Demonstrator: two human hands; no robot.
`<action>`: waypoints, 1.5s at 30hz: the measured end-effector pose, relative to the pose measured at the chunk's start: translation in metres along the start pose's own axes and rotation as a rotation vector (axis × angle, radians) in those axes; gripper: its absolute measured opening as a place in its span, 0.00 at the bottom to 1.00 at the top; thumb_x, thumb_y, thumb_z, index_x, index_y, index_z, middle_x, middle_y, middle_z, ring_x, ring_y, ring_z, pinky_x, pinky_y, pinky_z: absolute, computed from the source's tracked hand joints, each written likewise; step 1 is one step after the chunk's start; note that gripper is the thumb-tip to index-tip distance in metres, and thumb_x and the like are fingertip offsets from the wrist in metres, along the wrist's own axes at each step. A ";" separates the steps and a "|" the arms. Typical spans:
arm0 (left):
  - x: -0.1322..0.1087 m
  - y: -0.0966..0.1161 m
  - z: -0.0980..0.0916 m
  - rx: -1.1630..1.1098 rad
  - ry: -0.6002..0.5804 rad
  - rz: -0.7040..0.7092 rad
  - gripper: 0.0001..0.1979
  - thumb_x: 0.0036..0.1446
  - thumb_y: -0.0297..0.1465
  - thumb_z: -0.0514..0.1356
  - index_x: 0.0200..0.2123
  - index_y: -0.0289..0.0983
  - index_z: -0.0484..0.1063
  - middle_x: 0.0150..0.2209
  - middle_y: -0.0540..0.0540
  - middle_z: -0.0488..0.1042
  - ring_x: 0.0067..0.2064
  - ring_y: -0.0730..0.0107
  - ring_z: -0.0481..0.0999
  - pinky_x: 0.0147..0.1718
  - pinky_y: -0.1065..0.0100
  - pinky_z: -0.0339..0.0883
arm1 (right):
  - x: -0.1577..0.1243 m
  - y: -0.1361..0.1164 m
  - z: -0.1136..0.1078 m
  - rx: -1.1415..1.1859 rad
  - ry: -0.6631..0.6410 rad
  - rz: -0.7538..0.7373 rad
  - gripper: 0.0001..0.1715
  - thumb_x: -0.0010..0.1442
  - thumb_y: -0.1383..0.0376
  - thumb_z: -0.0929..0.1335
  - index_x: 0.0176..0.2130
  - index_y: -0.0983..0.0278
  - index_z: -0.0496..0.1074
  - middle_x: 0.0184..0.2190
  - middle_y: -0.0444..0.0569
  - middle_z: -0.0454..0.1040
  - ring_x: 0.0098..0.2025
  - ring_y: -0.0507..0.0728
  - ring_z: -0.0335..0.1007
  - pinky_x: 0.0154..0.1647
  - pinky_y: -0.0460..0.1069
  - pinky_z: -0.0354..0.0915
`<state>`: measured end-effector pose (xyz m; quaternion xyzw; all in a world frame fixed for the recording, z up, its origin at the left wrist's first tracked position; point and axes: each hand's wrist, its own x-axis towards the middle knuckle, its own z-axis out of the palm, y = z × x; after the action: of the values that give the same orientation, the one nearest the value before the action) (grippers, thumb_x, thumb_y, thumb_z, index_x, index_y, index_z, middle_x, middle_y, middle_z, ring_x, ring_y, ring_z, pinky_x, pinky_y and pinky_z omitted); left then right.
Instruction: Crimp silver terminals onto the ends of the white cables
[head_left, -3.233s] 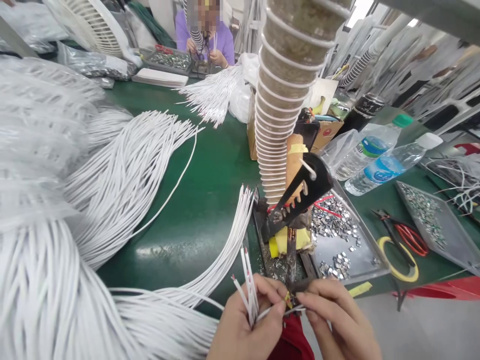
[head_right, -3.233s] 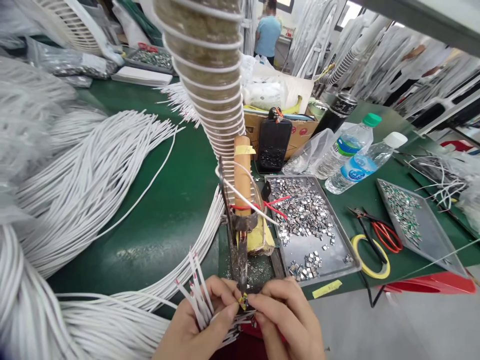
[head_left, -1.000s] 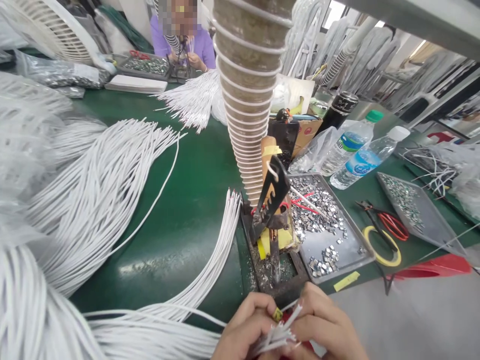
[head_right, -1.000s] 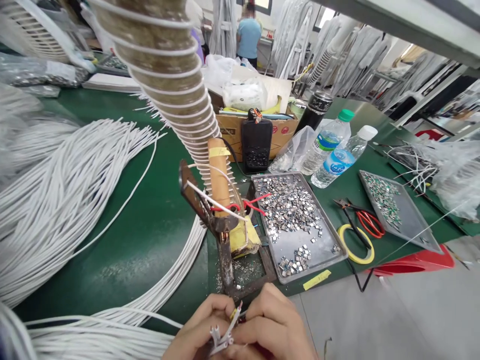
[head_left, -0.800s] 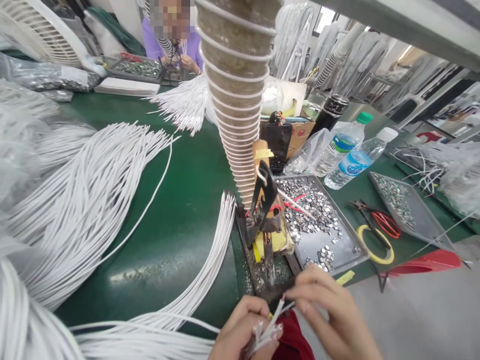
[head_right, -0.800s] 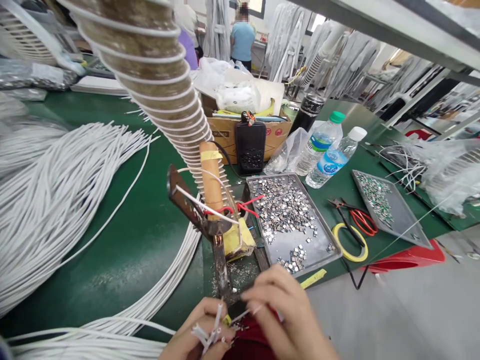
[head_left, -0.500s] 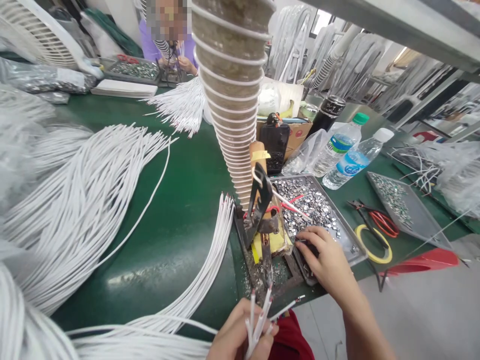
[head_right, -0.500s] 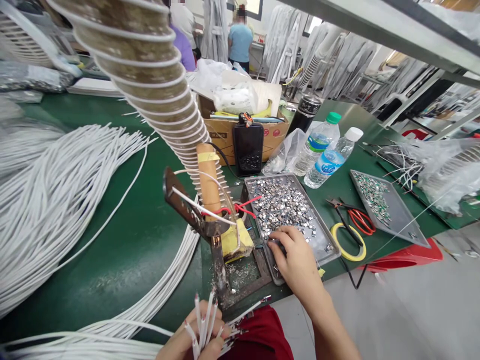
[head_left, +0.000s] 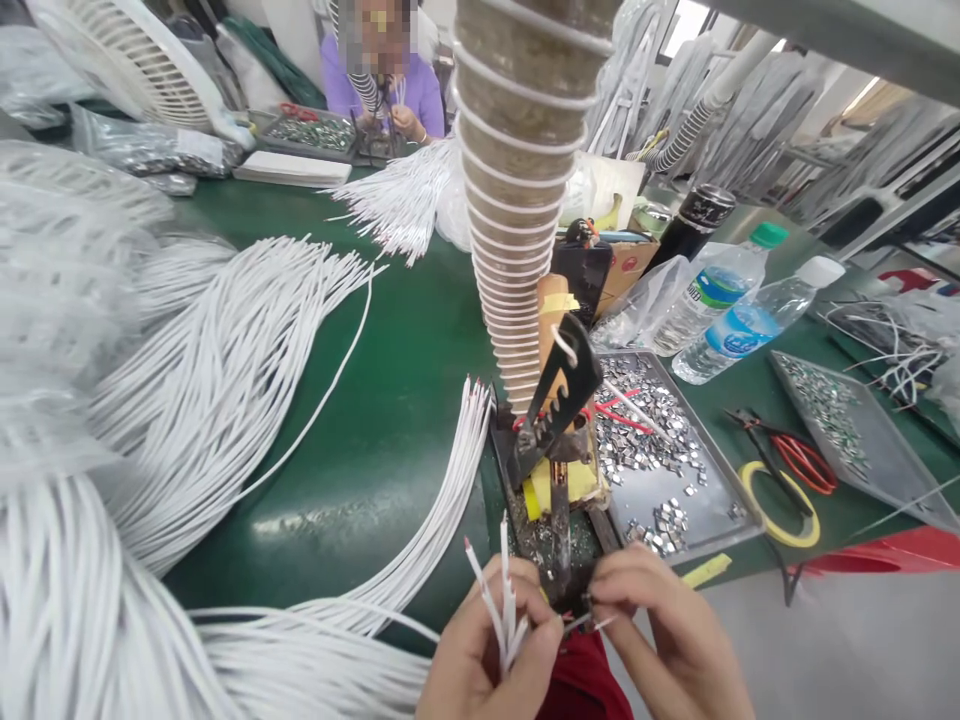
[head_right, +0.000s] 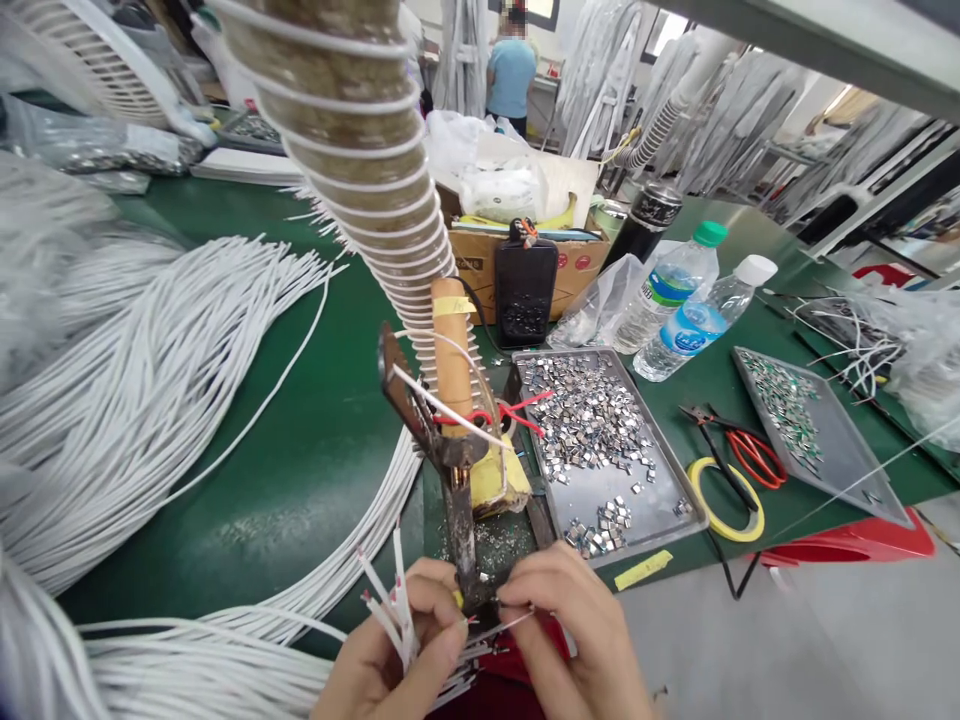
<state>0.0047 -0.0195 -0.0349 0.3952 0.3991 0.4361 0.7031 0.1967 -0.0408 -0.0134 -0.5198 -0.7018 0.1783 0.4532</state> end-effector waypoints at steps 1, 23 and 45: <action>0.001 0.001 0.001 -0.021 -0.005 -0.009 0.15 0.62 0.44 0.72 0.30 0.40 0.80 0.35 0.50 0.74 0.37 0.65 0.71 0.41 0.69 0.64 | 0.000 -0.002 0.003 0.004 -0.003 -0.024 0.08 0.69 0.72 0.70 0.45 0.59 0.73 0.34 0.43 0.79 0.34 0.50 0.78 0.44 0.44 0.74; 0.011 0.019 0.010 -0.183 0.015 -0.121 0.09 0.61 0.30 0.71 0.30 0.37 0.76 0.37 0.48 0.81 0.36 0.68 0.76 0.39 0.72 0.68 | -0.019 0.006 0.012 -0.364 0.126 -0.212 0.14 0.62 0.77 0.71 0.44 0.62 0.75 0.40 0.51 0.85 0.41 0.53 0.86 0.50 0.47 0.79; 0.002 0.011 0.012 -0.106 0.015 -0.031 0.07 0.58 0.23 0.69 0.30 0.39 0.78 0.35 0.48 0.81 0.36 0.67 0.78 0.40 0.70 0.71 | -0.002 -0.012 0.012 -0.108 0.192 -0.091 0.05 0.67 0.69 0.70 0.39 0.58 0.72 0.35 0.46 0.71 0.35 0.54 0.72 0.40 0.50 0.72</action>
<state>0.0126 -0.0172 -0.0213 0.3478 0.3867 0.4489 0.7266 0.1805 -0.0451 -0.0121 -0.5260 -0.6865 0.0687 0.4973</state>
